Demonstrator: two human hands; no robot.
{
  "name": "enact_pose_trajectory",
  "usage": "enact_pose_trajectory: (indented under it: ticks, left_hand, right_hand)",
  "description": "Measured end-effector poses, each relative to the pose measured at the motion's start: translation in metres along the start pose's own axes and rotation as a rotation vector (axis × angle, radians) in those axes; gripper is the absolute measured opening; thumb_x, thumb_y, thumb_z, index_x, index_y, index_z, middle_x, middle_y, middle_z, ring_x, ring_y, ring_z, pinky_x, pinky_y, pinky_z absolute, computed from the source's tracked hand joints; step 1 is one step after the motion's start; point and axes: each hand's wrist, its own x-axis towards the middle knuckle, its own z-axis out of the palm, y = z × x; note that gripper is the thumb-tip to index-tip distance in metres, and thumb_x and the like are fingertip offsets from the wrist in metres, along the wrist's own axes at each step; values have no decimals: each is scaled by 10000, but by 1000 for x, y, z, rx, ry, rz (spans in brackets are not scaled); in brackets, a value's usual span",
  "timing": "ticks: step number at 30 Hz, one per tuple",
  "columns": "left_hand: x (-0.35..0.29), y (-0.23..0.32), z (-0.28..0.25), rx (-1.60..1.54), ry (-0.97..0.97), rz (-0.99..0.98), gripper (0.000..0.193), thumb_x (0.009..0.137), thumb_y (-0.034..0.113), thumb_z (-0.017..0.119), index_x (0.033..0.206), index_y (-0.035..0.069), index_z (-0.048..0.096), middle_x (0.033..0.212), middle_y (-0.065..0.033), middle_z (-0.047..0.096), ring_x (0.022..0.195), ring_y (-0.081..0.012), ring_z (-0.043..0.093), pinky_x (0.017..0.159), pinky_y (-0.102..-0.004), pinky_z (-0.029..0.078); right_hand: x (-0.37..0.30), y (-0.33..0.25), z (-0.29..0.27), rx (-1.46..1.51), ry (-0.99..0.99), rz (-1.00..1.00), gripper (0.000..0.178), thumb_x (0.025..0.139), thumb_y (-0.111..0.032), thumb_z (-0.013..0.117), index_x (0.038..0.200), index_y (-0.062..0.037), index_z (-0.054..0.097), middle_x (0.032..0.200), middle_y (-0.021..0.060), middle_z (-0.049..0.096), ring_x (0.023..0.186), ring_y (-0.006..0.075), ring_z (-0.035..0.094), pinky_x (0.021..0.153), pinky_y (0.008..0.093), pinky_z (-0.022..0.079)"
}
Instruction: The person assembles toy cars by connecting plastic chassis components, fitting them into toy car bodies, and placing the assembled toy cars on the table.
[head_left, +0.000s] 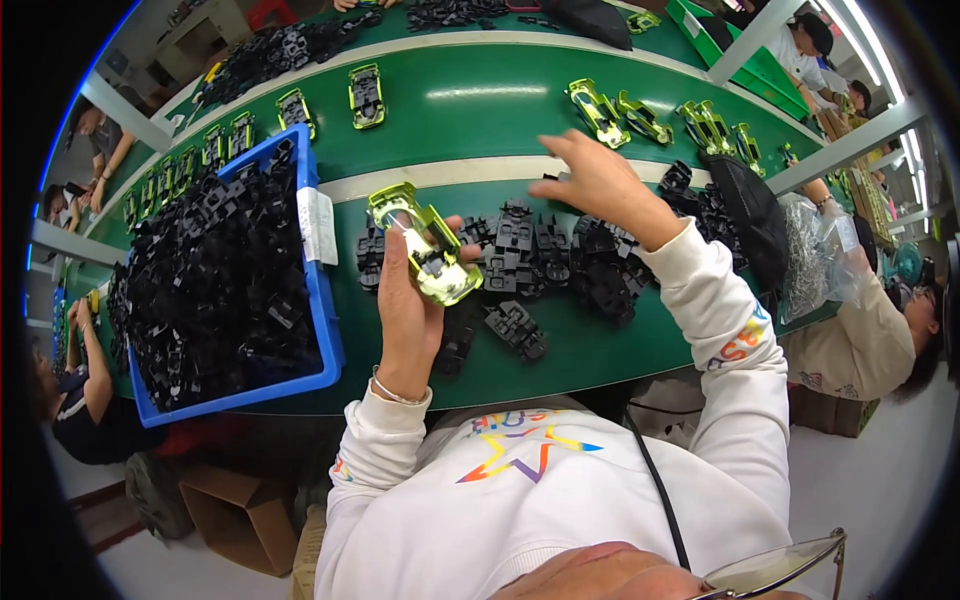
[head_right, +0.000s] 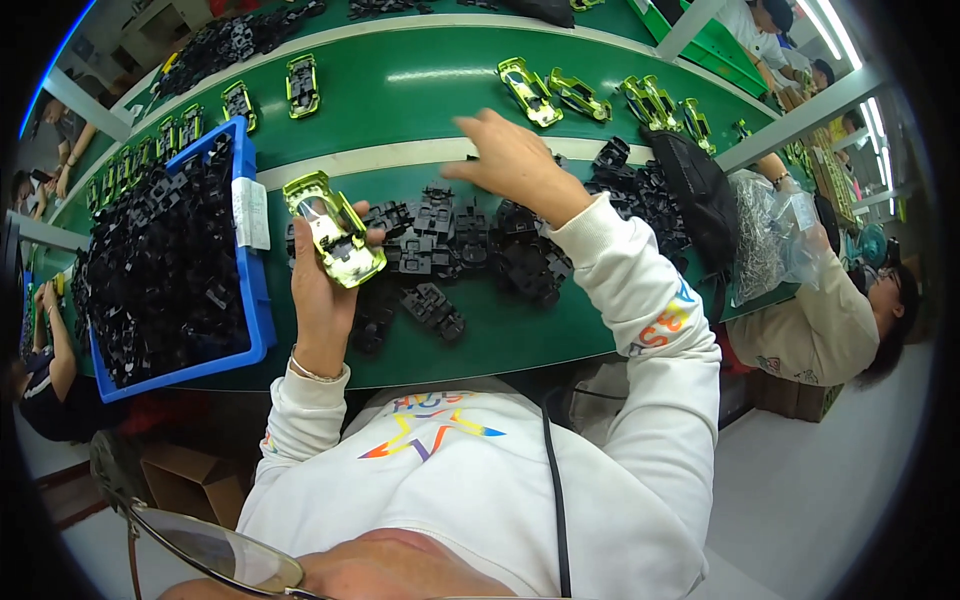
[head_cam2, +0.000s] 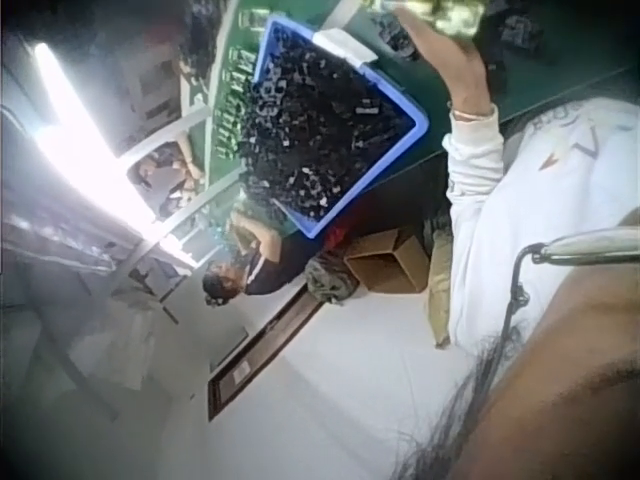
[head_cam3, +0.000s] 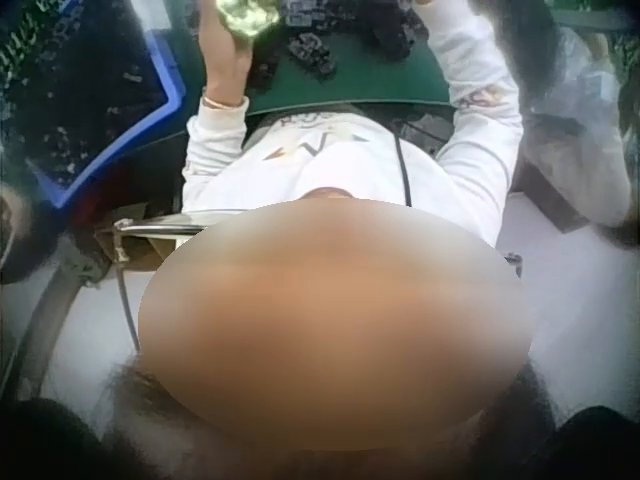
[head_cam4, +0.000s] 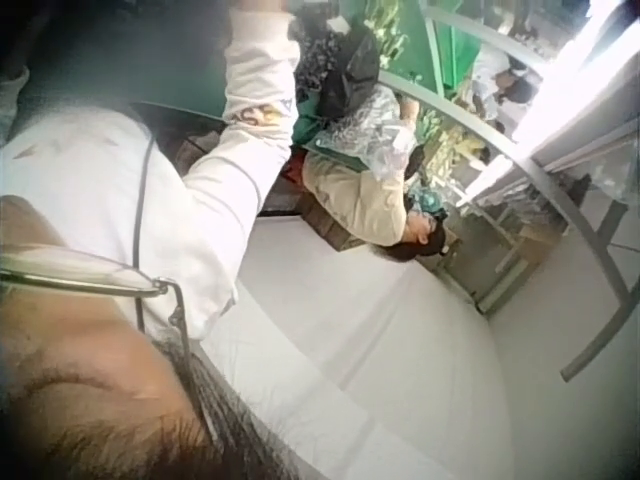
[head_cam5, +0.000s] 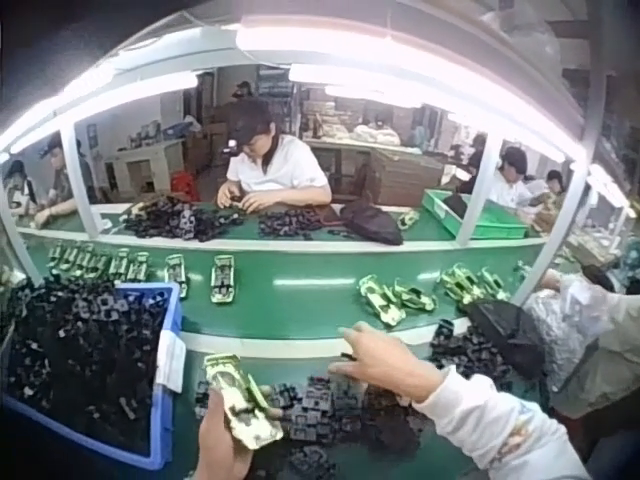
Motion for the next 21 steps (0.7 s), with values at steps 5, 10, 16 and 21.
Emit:
enact_pose_trajectory:
  ticks: [5, 10, 16, 21]
  left_hand:
    - [-5, 3, -8, -22, -40, -52, 587, 1030, 540, 367, 1383, 72, 414, 1113, -186, 655, 804, -241, 699, 668, -339, 589]
    - [-11, 6, -7, -13, 22, -65, 555, 1041, 517, 357, 1375, 80, 429, 1101, -178, 659, 794, -236, 698, 667, -338, 588]
    - [-12, 11, -14, -2, 40, -44, 517, 1047, 503, 353, 1320, 79, 465, 1098, -170, 659, 799, -234, 695, 684, -336, 578]
    - [-8, 11, -14, -18, 46, -25, 507, 1047, 500, 364, 1293, 72, 480, 1093, -160, 664, 794, -223, 690, 696, -337, 567]
  right_hand:
    - [-15, 29, 33, -291, -72, 15, 308, 811, -276, 727, 953, -8, 671, 1003, 207, 655, 871, 372, 678, 759, 458, 549]
    - [-12, 38, 31, -362, -30, -173, 130, 757, -69, 640, 868, -42, 703, 937, 143, 678, 829, 337, 683, 728, 428, 550]
    - [4, -8, 15, -226, 94, -307, 262, 823, -44, 623, 1072, -94, 686, 1026, 70, 656, 884, 305, 649, 764, 417, 518]
    - [34, -15, 53, 171, 197, -473, 305, 825, 23, 601, 1106, -74, 669, 1141, 80, 644, 1032, 310, 626, 872, 384, 508]
